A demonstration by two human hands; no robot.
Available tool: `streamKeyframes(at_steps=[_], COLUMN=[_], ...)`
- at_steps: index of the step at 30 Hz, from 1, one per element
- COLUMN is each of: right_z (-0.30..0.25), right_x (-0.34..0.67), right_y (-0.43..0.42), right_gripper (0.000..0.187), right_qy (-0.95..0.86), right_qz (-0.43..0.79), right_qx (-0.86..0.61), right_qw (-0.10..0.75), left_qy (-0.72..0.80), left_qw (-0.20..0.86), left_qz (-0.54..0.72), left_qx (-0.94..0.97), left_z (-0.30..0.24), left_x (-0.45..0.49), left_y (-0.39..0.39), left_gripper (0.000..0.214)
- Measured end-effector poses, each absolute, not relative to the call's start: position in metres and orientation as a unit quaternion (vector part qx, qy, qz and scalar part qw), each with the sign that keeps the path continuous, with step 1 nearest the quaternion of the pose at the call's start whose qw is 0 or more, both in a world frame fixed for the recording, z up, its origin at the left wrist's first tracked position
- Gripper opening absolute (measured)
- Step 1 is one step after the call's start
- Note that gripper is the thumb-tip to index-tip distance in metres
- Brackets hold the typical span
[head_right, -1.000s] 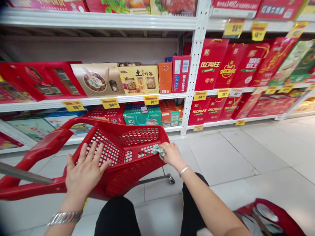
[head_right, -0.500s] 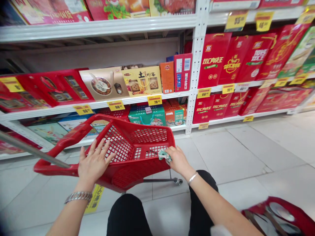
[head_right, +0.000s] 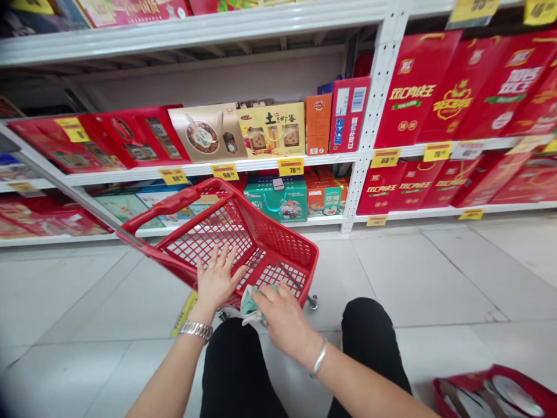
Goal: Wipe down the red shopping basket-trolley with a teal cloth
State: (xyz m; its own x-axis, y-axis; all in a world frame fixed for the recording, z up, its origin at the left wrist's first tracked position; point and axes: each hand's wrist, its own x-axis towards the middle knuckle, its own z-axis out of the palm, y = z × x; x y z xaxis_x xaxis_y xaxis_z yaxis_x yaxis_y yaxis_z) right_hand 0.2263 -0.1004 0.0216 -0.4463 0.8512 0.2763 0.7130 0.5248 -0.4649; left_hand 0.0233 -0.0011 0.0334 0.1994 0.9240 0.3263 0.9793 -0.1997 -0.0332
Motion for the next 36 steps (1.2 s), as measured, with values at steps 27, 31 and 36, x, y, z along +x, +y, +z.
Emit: streamKeyframes(at_steps=[27,31,36], right_z=[0.008,0.003,0.002], right_x=[0.288,0.315,0.319], right_y=[-0.091,-0.041,0.005], right_gripper=[0.059,0.060,0.044], right_qy=[-0.872,-0.853,-0.838], right_qz=[0.146,0.103,0.093], right_qx=[-0.409,-0.457,-0.492], right_qw=[0.224,0.232,0.218], left_qy=[-0.610,-0.622,-0.629], left_qw=[0.168,0.169,0.163], left_qz=[-0.081,-0.071,-0.072], left_qx=[-0.770,-0.761,-0.757], left_z=[0.023,0.022,0.020], left_x=[-0.020,-0.014,-0.003], left_y=[-0.012,-0.010,-0.005], left_gripper=[0.073,0.074,0.073])
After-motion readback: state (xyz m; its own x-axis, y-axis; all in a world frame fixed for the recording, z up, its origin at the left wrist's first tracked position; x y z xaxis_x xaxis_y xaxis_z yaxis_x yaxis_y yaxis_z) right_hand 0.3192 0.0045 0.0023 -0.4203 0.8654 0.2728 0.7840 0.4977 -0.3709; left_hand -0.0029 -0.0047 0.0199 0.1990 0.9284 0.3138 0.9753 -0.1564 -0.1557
